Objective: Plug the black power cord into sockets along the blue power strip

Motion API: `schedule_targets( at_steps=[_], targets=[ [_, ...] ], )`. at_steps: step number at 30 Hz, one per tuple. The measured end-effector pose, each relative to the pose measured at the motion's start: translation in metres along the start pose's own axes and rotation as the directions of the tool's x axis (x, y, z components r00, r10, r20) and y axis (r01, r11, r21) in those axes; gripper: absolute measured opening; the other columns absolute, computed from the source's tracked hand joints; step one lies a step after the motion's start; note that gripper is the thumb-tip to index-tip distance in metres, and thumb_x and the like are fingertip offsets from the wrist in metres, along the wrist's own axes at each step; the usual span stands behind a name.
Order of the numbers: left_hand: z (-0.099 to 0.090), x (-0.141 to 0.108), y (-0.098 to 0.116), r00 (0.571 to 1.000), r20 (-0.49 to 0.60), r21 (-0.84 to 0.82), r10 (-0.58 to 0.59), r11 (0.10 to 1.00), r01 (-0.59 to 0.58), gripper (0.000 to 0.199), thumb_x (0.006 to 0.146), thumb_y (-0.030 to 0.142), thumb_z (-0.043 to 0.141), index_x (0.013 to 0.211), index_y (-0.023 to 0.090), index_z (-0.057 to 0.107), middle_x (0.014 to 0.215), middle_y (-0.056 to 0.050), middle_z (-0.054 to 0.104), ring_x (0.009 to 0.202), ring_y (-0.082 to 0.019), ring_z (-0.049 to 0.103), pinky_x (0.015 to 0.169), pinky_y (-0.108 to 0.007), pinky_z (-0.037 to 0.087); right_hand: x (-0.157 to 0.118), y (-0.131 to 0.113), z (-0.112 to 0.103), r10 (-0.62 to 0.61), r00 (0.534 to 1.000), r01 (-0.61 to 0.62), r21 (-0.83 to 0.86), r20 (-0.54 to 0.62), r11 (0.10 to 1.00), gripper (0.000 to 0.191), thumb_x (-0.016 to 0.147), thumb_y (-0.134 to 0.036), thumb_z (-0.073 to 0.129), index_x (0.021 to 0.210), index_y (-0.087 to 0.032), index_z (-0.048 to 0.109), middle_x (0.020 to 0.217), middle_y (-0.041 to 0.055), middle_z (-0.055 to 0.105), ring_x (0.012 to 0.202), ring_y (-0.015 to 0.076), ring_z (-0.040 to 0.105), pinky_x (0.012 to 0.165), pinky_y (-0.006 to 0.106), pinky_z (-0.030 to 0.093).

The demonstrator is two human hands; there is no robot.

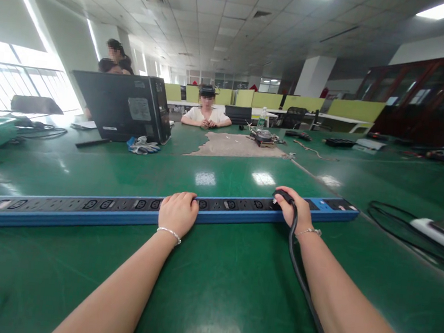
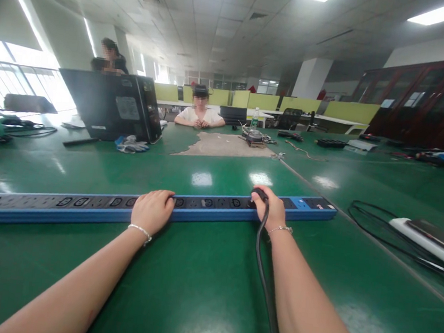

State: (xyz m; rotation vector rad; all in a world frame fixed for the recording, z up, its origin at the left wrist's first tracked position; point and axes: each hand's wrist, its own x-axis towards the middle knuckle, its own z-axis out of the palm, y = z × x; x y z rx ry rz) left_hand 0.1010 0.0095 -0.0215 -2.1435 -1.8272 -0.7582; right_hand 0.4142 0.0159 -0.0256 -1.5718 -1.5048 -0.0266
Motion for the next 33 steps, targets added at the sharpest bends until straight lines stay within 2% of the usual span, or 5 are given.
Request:
schedule_targets(
  at_steps=[6,12,18,26,33],
  targets=[
    [0.000,0.000,0.000,1.000,-0.003,-0.005,0.001,1.000,-0.001,0.030,0.084,0.028,0.037,0.095,0.024,0.064,0.097,-0.002,0.069,0.096,-0.020,0.060,0.086,-0.035,0.038,0.000,-0.001,0.001,-0.021,0.999,0.021,-0.011,0.032,1.000,0.028,0.075,-0.041,0.051,0.093,-0.024,0.065,0.081,0.0022,0.068,0.077,0.0210,0.062,0.072,0.033,0.047],
    [-0.001,0.000,0.001,1.000,-0.004,-0.016,-0.007,1.000,0.007,0.030,0.083,0.028,0.037,0.095,0.024,0.064,0.097,-0.002,0.069,0.096,-0.020,0.060,0.087,-0.035,0.038,-0.002,-0.001,0.001,-0.105,0.987,0.112,-0.049,0.118,0.993,0.026,0.077,-0.038,0.052,0.095,-0.025,0.065,0.085,0.0018,0.069,0.077,0.0201,0.063,0.071,0.031,0.048],
    [-0.001,0.000,0.001,1.000,0.010,-0.015,-0.002,1.000,0.002,0.029,0.083,0.028,0.037,0.095,0.023,0.064,0.097,-0.002,0.069,0.095,-0.020,0.060,0.086,-0.035,0.039,-0.010,-0.002,0.001,-0.154,0.982,0.168,-0.132,0.109,0.977,0.026,0.078,-0.036,0.052,0.098,-0.026,0.064,0.088,0.0023,0.070,0.078,0.0206,0.064,0.070,0.032,0.049],
    [0.000,-0.001,0.000,1.000,0.011,-0.015,0.005,1.000,-0.005,0.031,0.084,0.028,0.036,0.097,0.023,0.064,0.100,-0.003,0.068,0.097,-0.021,0.059,0.087,-0.036,0.038,-0.018,-0.001,0.002,-0.320,0.940,0.338,-0.180,0.120,0.924,0.028,0.083,-0.033,0.047,0.104,-0.021,0.060,0.100,0.0064,0.067,0.087,0.0212,0.062,0.084,0.037,0.047],
    [-0.003,-0.001,0.001,1.000,0.025,-0.007,0.001,1.000,-0.001,0.032,0.085,0.028,0.035,0.098,0.023,0.063,0.101,-0.003,0.068,0.099,-0.020,0.058,0.088,-0.034,0.037,-0.016,-0.005,-0.003,-0.307,0.938,0.335,-0.199,0.160,0.921,0.027,0.083,-0.034,0.048,0.104,-0.023,0.060,0.095,0.0052,0.068,0.084,0.0207,0.063,0.088,0.038,0.045]
  ],
)
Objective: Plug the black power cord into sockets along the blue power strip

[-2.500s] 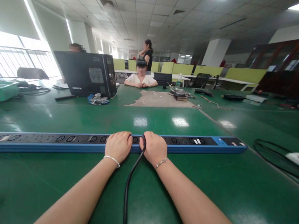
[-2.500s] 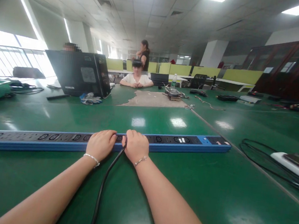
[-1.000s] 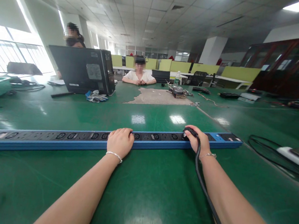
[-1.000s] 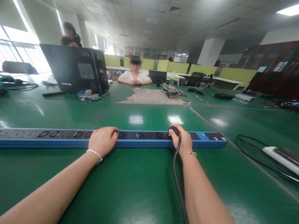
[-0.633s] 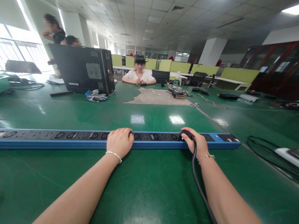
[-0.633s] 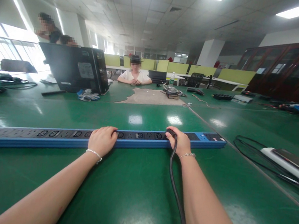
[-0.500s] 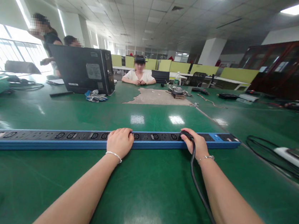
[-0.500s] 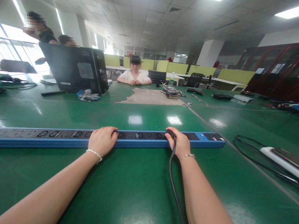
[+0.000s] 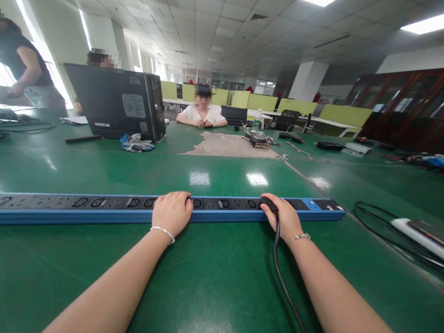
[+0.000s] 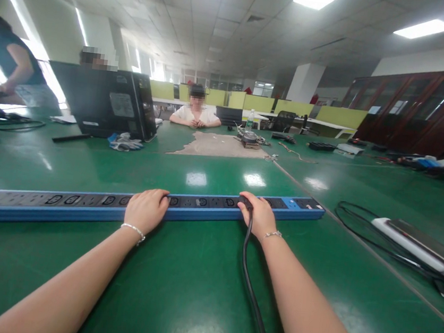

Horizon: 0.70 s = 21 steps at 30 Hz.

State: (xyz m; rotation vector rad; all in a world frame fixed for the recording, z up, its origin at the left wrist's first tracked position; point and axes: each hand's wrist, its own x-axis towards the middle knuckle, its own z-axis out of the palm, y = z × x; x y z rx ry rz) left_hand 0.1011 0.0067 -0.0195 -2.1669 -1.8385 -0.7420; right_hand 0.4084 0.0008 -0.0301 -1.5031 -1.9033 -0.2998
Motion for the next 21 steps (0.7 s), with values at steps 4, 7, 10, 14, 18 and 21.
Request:
schedule_targets(
  at_steps=[4,7,10,14,18,21],
  targets=[
    [0.000,0.000,0.000,1.000,-0.001,0.010,0.002,1.000,-0.002,0.032,0.085,0.028,0.035,0.099,0.023,0.063,0.102,-0.003,0.068,0.099,-0.020,0.059,0.088,-0.034,0.037,-0.001,-0.001,0.000,0.010,1.000,-0.010,0.010,0.018,1.000,0.028,0.083,-0.035,0.047,0.105,-0.024,0.060,0.096,0.0050,0.068,0.084,0.0210,0.063,0.085,0.038,0.046],
    [0.000,0.000,0.001,1.000,0.001,0.013,-0.006,1.000,0.006,0.032,0.085,0.028,0.035,0.098,0.023,0.063,0.102,-0.003,0.068,0.099,-0.019,0.059,0.089,-0.034,0.037,-0.002,0.000,0.004,0.019,1.000,-0.019,0.035,-0.009,0.999,0.028,0.082,-0.034,0.047,0.105,-0.024,0.060,0.097,0.0052,0.068,0.086,0.0215,0.063,0.085,0.039,0.046],
    [0.001,0.000,0.001,1.000,-0.004,0.013,-0.004,1.000,0.004,0.031,0.085,0.027,0.035,0.098,0.023,0.063,0.101,-0.003,0.068,0.099,-0.019,0.059,0.089,-0.034,0.037,-0.003,-0.003,0.007,0.063,0.996,-0.060,0.045,-0.058,0.997,0.029,0.081,-0.034,0.049,0.105,-0.024,0.060,0.095,0.0050,0.069,0.085,0.0216,0.063,0.087,0.039,0.045],
    [0.001,0.001,0.000,1.000,0.000,0.014,0.010,1.000,-0.010,0.032,0.085,0.028,0.035,0.098,0.023,0.063,0.101,-0.003,0.068,0.098,-0.020,0.059,0.087,-0.034,0.038,-0.004,-0.009,0.011,0.117,0.983,-0.116,0.020,-0.141,0.993,0.033,0.078,-0.033,0.051,0.107,-0.023,0.060,0.095,0.0051,0.069,0.084,0.0216,0.064,0.089,0.040,0.044],
    [0.000,0.001,0.000,1.000,-0.004,0.020,0.011,1.000,-0.011,0.032,0.085,0.028,0.034,0.098,0.023,0.063,0.101,-0.003,0.068,0.098,-0.020,0.059,0.087,-0.034,0.038,-0.004,-0.008,0.015,0.113,0.980,-0.116,-0.014,-0.162,0.993,0.034,0.077,-0.034,0.051,0.106,-0.019,0.060,0.096,0.0068,0.069,0.087,0.0224,0.064,0.088,0.040,0.045],
    [0.000,0.001,0.000,1.000,-0.003,0.021,0.008,1.000,-0.008,0.032,0.084,0.028,0.035,0.097,0.023,0.063,0.100,-0.003,0.068,0.097,-0.020,0.059,0.087,-0.034,0.038,-0.004,-0.005,0.015,0.087,0.982,-0.091,-0.015,-0.166,0.996,0.030,0.078,-0.036,0.051,0.100,-0.019,0.063,0.099,0.0081,0.068,0.093,0.0235,0.062,0.088,0.040,0.045]
  ],
)
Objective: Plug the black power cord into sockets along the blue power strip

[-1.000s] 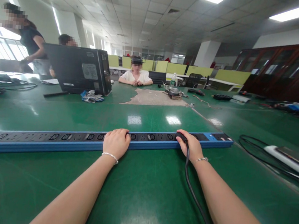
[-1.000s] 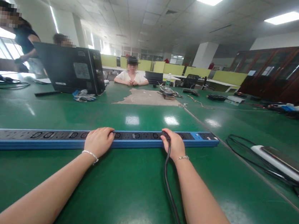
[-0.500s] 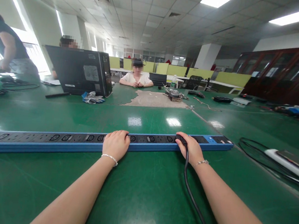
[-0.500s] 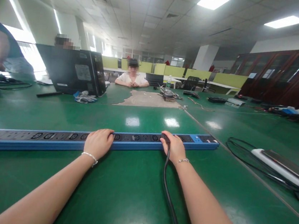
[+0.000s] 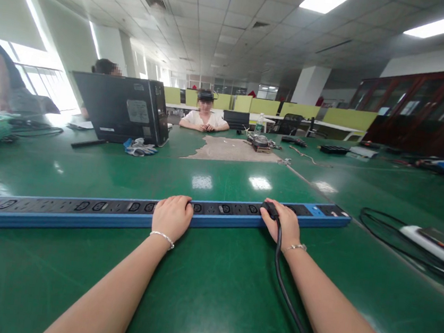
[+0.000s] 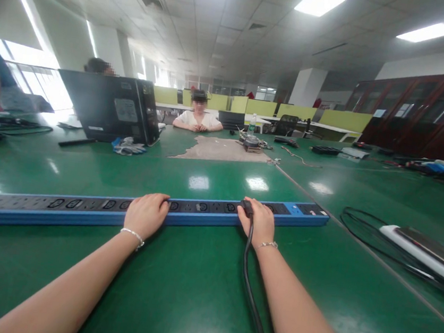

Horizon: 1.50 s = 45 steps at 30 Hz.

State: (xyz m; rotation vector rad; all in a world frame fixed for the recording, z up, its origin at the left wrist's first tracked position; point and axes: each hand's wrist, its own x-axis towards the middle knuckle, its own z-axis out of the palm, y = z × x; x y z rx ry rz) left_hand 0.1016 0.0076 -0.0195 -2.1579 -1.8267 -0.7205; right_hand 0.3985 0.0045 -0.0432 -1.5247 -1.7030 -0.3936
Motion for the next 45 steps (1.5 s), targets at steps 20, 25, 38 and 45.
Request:
schedule_targets(
  at_steps=[20,25,38,45],
  targets=[
    [0.000,0.001,0.000,1.000,0.014,0.006,-0.001,1.000,0.001,0.033,0.084,0.028,0.035,0.098,0.023,0.064,0.100,-0.003,0.068,0.097,-0.020,0.059,0.088,-0.035,0.039,0.004,0.098,-0.040,0.625,0.757,-0.579,0.247,-0.193,0.777,0.047,0.068,-0.055,0.056,0.092,-0.016,0.068,0.088,0.0093,0.068,0.087,0.0270,0.060,0.081,0.041,0.044],
    [-0.002,0.001,0.001,0.999,0.032,0.003,-0.005,1.000,0.005,0.033,0.084,0.028,0.035,0.099,0.023,0.064,0.101,-0.003,0.068,0.098,-0.020,0.059,0.088,-0.034,0.039,0.006,0.095,-0.036,0.560,0.816,-0.534,0.186,-0.139,0.825,0.043,0.070,-0.052,0.055,0.095,-0.019,0.068,0.097,0.0088,0.067,0.098,0.0279,0.057,0.091,0.043,0.039],
    [-0.001,0.000,0.000,1.000,0.017,-0.001,0.004,1.000,-0.004,0.033,0.084,0.028,0.034,0.098,0.023,0.064,0.101,-0.003,0.068,0.098,-0.020,0.059,0.088,-0.035,0.039,0.007,0.097,-0.035,0.573,0.818,-0.546,0.238,-0.060,0.804,0.034,0.069,-0.044,0.058,0.094,-0.024,0.069,0.105,0.0069,0.066,0.110,0.0283,0.052,0.098,0.049,0.031],
    [0.000,0.000,0.000,1.000,0.014,0.010,0.007,1.000,-0.007,0.033,0.084,0.028,0.034,0.098,0.023,0.064,0.100,-0.003,0.069,0.097,-0.020,0.060,0.088,-0.035,0.039,0.007,0.098,-0.032,0.524,0.851,-0.513,0.147,-0.041,0.846,0.031,0.073,-0.042,0.053,0.094,-0.024,0.068,0.107,0.0059,0.066,0.115,0.0267,0.048,0.103,0.050,0.020]
  ],
)
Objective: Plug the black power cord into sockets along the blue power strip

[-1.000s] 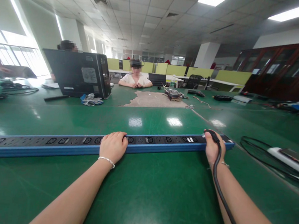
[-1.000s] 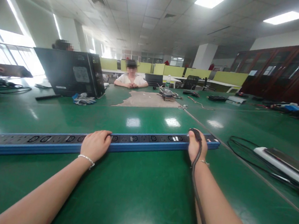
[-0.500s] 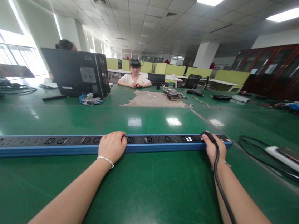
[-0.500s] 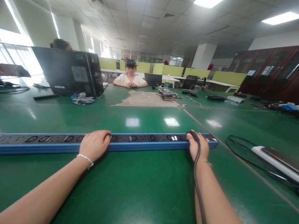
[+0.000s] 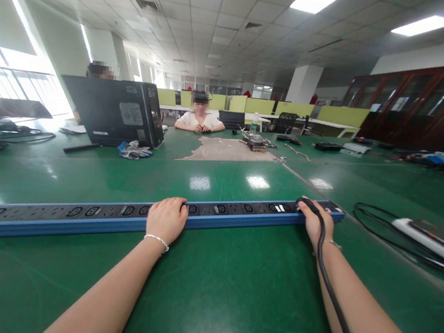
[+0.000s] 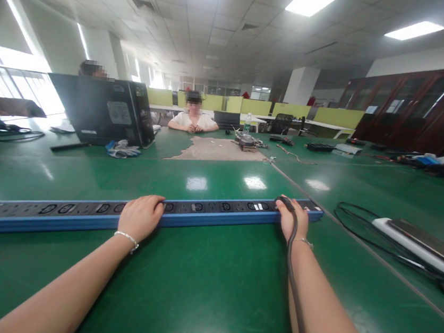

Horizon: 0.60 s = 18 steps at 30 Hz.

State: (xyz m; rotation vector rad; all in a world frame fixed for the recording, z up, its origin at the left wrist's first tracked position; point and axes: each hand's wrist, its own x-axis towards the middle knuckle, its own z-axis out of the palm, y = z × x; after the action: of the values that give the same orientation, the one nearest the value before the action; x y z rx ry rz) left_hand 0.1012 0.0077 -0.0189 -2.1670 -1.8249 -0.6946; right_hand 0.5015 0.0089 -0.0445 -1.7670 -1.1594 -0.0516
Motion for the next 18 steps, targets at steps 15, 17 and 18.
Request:
schedule_targets(
  at_steps=[15,17,18],
  targets=[
    [0.001,0.000,0.000,1.000,0.003,0.015,-0.002,1.000,0.002,0.032,0.085,0.028,0.035,0.099,0.024,0.063,0.101,-0.002,0.068,0.098,-0.019,0.059,0.087,-0.033,0.039,-0.001,0.017,-0.001,-0.233,0.970,0.243,-0.328,0.071,0.913,0.044,0.082,-0.050,0.039,0.110,-0.026,0.063,0.110,0.0049,0.065,0.118,0.0271,0.046,0.100,0.047,0.028],
    [0.001,0.000,0.000,1.000,0.000,0.014,0.000,1.000,0.000,0.032,0.085,0.028,0.034,0.098,0.023,0.063,0.101,-0.002,0.068,0.098,-0.019,0.059,0.087,-0.033,0.039,-0.002,0.017,0.000,-0.250,0.967,0.255,-0.333,0.057,0.908,0.044,0.082,-0.050,0.040,0.109,-0.025,0.063,0.109,0.0056,0.065,0.116,0.0264,0.048,0.099,0.046,0.029],
    [0.001,0.000,0.000,1.000,-0.003,0.013,0.001,1.000,-0.001,0.032,0.085,0.028,0.034,0.098,0.023,0.063,0.100,-0.002,0.068,0.098,-0.019,0.059,0.087,-0.034,0.039,-0.002,0.017,0.000,-0.256,0.965,0.258,-0.334,0.050,0.907,0.044,0.082,-0.050,0.040,0.109,-0.025,0.063,0.109,0.0059,0.065,0.115,0.0260,0.049,0.099,0.046,0.030]
  ],
)
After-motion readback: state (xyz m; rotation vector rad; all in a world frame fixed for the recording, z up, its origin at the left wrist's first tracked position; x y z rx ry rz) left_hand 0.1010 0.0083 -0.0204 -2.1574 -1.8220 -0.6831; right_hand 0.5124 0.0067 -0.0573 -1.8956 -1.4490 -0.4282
